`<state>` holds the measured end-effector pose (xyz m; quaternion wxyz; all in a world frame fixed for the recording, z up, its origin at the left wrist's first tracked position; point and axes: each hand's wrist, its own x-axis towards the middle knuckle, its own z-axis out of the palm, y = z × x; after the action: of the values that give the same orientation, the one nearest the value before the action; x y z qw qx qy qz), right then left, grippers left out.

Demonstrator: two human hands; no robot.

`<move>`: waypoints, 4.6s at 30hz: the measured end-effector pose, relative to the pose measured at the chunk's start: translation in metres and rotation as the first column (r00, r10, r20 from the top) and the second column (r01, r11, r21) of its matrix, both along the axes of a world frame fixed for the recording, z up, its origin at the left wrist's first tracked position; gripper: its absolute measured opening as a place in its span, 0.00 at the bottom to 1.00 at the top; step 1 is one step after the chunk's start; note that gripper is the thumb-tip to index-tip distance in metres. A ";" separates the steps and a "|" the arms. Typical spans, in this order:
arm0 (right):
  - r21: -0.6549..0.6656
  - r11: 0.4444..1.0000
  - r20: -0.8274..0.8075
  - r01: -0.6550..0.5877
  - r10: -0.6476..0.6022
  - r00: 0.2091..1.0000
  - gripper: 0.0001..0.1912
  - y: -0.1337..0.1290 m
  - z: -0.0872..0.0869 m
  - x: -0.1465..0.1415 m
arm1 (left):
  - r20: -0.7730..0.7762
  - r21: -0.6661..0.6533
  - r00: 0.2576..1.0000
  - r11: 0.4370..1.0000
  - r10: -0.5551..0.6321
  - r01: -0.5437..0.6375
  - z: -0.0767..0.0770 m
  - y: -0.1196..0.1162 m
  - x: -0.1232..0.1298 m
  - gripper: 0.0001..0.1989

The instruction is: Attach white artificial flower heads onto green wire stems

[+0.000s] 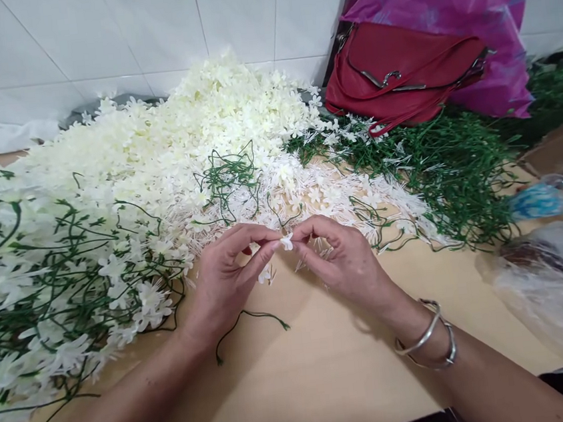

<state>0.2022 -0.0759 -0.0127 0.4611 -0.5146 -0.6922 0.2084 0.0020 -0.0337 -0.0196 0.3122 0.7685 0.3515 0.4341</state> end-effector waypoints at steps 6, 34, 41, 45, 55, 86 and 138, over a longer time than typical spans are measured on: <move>-0.024 1.000 0.037 0.006 -0.005 0.999 0.05 -0.001 0.003 0.001 | 0.042 -0.061 0.997 0.996 0.065 -0.062 0.001 0.001 -0.002 0.03; -0.222 0.972 -0.416 -0.072 -0.028 0.909 0.02 0.001 -0.004 -0.007 | -0.068 0.076 0.996 0.996 0.051 -0.046 -0.001 -0.007 0.004 0.11; -0.149 0.987 -0.509 -0.062 -0.022 0.861 0.07 0.008 -0.010 0.000 | -0.216 0.083 0.975 0.994 -0.047 0.066 0.033 0.000 -0.016 0.05; -0.179 0.982 -0.537 -0.066 -0.042 0.842 0.12 0.009 -0.008 0.004 | -0.464 -0.051 0.784 0.896 -0.412 0.440 0.037 -0.010 -0.029 0.08; -0.221 0.973 -0.543 -0.070 -0.063 0.837 0.17 0.013 -0.004 0.011 | -0.431 -0.045 0.822 0.918 -0.373 0.393 -0.004 -0.038 -0.018 0.09; -0.517 0.739 -0.526 -0.433 0.125 0.841 0.12 0.000 0.009 0.001 | 0.110 -0.450 0.989 0.882 -0.101 0.140 -0.009 -0.029 -0.025 0.04; -0.655 0.638 -0.498 -0.404 0.038 0.866 0.15 -0.001 0.010 -0.004 | 0.121 -0.462 0.977 0.861 -0.175 0.211 -0.021 -0.031 -0.021 0.05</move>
<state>0.1985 -0.0770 -0.0025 0.3249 -0.5041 -0.4828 0.6382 -0.0187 -0.0649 -0.0407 0.5447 0.6836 0.3559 0.3305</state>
